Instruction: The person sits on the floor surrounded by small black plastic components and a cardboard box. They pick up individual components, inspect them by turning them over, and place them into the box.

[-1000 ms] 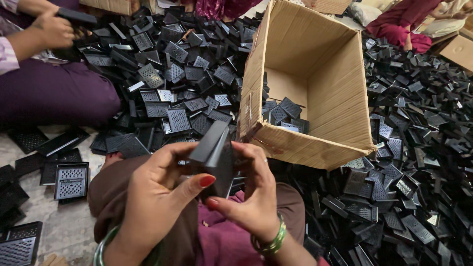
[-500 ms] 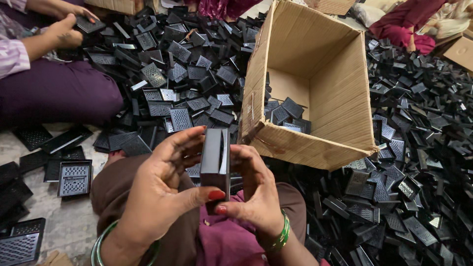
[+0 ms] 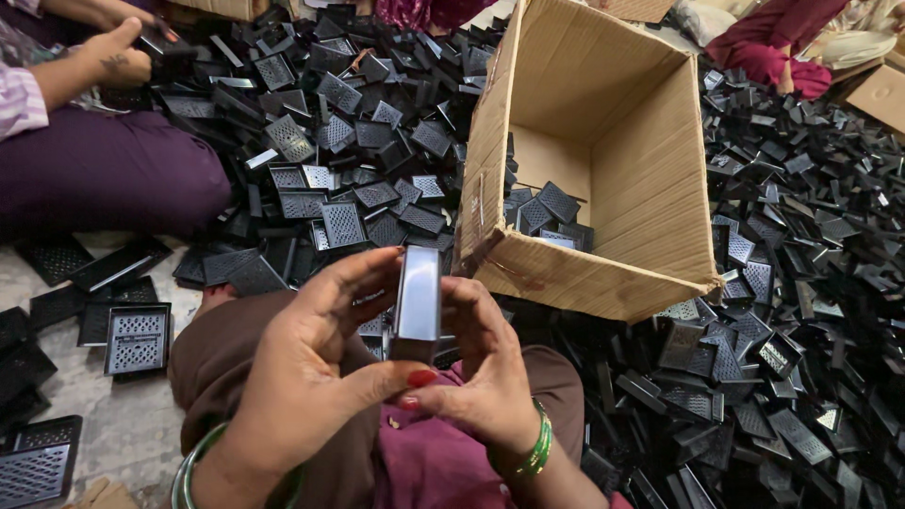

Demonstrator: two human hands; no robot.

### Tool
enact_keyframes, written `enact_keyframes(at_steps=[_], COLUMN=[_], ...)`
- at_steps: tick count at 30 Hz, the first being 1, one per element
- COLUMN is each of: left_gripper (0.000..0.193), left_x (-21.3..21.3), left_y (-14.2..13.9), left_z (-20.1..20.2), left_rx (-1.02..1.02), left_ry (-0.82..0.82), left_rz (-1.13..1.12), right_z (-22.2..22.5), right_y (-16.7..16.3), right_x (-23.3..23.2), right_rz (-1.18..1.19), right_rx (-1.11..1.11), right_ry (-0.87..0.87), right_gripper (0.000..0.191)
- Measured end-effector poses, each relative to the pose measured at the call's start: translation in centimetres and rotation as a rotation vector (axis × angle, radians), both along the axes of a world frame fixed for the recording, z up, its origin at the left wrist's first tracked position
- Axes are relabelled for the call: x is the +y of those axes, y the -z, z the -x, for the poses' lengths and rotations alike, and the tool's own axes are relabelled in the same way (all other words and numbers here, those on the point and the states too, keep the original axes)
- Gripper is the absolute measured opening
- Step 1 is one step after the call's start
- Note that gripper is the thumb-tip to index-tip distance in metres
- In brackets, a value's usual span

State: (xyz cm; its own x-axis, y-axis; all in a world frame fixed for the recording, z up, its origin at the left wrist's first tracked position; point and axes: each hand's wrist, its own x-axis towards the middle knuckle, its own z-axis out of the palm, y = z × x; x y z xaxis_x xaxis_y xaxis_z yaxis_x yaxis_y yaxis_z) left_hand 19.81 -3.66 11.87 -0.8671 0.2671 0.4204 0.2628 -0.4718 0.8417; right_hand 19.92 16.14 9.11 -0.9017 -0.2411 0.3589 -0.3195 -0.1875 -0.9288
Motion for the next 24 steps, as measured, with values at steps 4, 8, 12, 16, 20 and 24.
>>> enact_keyframes(at_steps=[4, 8, 12, 16, 20, 24], left_gripper=[0.073, 0.063, 0.036, 0.033, 0.029, 0.031], left_x=[0.8, 1.9, 1.4, 1.5, 1.5, 0.9], left_y=[0.2, 0.3, 0.1, 0.2, 0.2, -0.9], left_z=[-0.7, -1.7, -1.5, -1.4, -1.3, -0.6], left_rx=[-0.068, 0.242, 0.156, 0.168, 0.392, 0.471], left_ry=[-0.063, -0.473, -0.55, -0.674, -0.886, -0.929], left_rz=[0.088, 0.448, 0.347, 0.418, 0.614, 0.636], right_z=[0.2, 0.5, 0.5, 0.2, -0.5, -0.7], right_y=[0.9, 1.3, 0.7, 0.2, 0.4, 0.7], right_x=[-0.5, -1.0, -0.5, -0.2, -1.4, -1.5], right_rz=[-0.016, -0.198, -0.132, -0.364, -0.394, -0.274], right_rx=[0.071, 0.346, 0.329, 0.37, 0.468, 0.229], right_ry=[0.124, 0.321, 0.212, 0.241, 0.324, 0.157], right_gripper=[0.097, 0.088, 0.073, 0.06, 0.052, 0.054])
